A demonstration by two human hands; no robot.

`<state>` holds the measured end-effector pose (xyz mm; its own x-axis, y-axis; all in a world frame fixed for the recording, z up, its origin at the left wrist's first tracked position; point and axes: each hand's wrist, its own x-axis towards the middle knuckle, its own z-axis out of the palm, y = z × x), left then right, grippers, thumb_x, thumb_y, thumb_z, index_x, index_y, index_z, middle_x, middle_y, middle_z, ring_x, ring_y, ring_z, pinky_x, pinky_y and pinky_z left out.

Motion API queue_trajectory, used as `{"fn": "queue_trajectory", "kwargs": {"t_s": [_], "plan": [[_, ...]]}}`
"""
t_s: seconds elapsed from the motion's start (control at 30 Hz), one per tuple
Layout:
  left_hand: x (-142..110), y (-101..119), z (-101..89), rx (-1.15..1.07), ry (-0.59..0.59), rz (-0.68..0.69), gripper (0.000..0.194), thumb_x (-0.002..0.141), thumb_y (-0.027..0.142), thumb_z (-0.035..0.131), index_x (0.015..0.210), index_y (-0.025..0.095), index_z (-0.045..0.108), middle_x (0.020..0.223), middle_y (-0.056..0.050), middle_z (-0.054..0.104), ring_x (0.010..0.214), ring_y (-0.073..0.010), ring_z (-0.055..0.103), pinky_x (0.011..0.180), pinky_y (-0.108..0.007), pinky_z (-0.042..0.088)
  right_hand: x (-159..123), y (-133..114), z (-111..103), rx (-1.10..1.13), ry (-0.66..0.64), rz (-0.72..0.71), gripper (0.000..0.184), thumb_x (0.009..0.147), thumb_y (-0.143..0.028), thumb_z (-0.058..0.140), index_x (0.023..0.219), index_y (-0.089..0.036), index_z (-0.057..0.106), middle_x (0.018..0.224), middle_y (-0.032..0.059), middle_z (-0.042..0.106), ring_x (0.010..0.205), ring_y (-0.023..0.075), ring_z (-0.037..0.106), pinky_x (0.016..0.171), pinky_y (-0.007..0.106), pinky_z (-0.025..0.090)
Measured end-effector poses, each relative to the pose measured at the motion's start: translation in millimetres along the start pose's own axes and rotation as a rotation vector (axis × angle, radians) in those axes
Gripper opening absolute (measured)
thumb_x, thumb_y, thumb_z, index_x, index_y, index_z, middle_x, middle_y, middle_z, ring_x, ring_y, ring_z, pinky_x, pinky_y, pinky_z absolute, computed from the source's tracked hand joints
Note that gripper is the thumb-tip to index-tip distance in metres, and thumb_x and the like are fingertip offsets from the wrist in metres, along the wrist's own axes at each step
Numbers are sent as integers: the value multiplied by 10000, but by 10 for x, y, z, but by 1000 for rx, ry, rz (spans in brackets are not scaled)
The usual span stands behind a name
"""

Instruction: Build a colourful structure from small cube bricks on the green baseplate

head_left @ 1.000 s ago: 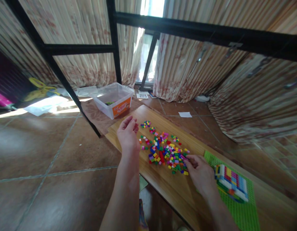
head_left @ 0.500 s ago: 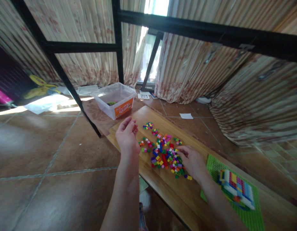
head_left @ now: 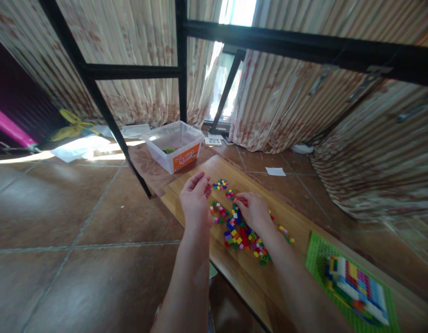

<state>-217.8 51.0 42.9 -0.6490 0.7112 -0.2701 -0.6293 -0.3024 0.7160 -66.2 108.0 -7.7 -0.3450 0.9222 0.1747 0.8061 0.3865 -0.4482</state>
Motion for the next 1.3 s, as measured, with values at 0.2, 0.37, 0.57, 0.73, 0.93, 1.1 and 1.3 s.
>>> {"fn": "queue_trajectory", "kwargs": {"t_s": [0.2,0.37,0.57,0.73,0.93,1.1,1.3], "plan": [[-130,-132,72,382,-247,-113,123,647,218,708,740,143,680,637,-3,635,538,-73,523,541,-197,389,-336,141,-239,607,115,204,231,803,-370,621,936,-204,713,915,46,725,853,190,647,831,348,473],[-457,-301,184,479,-639,-466,221,712,356,718,681,141,675,659,-52,662,573,-123,588,518,-216,430,-737,126,-416,1034,402,261,264,780,-358,681,1009,-228,690,966,35,714,887,167,646,844,350,495],[-687,-428,238,405,-803,-583,209,671,307,771,752,132,691,669,-41,668,611,-119,614,609,-233,482,-1080,115,-481,985,487,256,233,785,-340,689,995,-241,707,1010,41,717,908,179,656,856,365,516],[-715,-532,224,515,-834,-410,73,731,192,682,784,142,688,674,-23,652,584,-101,560,582,-215,434,-1177,114,-423,1035,521,340,276,771,-372,697,1009,-233,714,1004,49,726,862,174,665,812,354,534],[-732,-733,157,743,-971,-6,100,780,154,592,763,175,688,705,-26,640,655,-141,545,620,-236,416,-1114,95,-365,949,596,412,201,732,-356,712,858,-205,750,888,45,742,796,174,666,781,339,535],[-709,-792,148,734,-919,-55,102,749,142,615,708,186,698,697,-36,658,630,-148,561,619,-239,426,-1086,71,-326,1001,621,438,167,724,-334,695,812,-205,752,785,17,742,702,159,660,680,301,548],[-703,-738,181,685,-858,-250,45,703,158,662,678,168,698,662,-38,661,594,-150,591,616,-254,479,-1073,79,-288,1001,594,398,149,740,-338,672,792,-218,745,739,-1,729,650,143,640,621,278,549]]}}
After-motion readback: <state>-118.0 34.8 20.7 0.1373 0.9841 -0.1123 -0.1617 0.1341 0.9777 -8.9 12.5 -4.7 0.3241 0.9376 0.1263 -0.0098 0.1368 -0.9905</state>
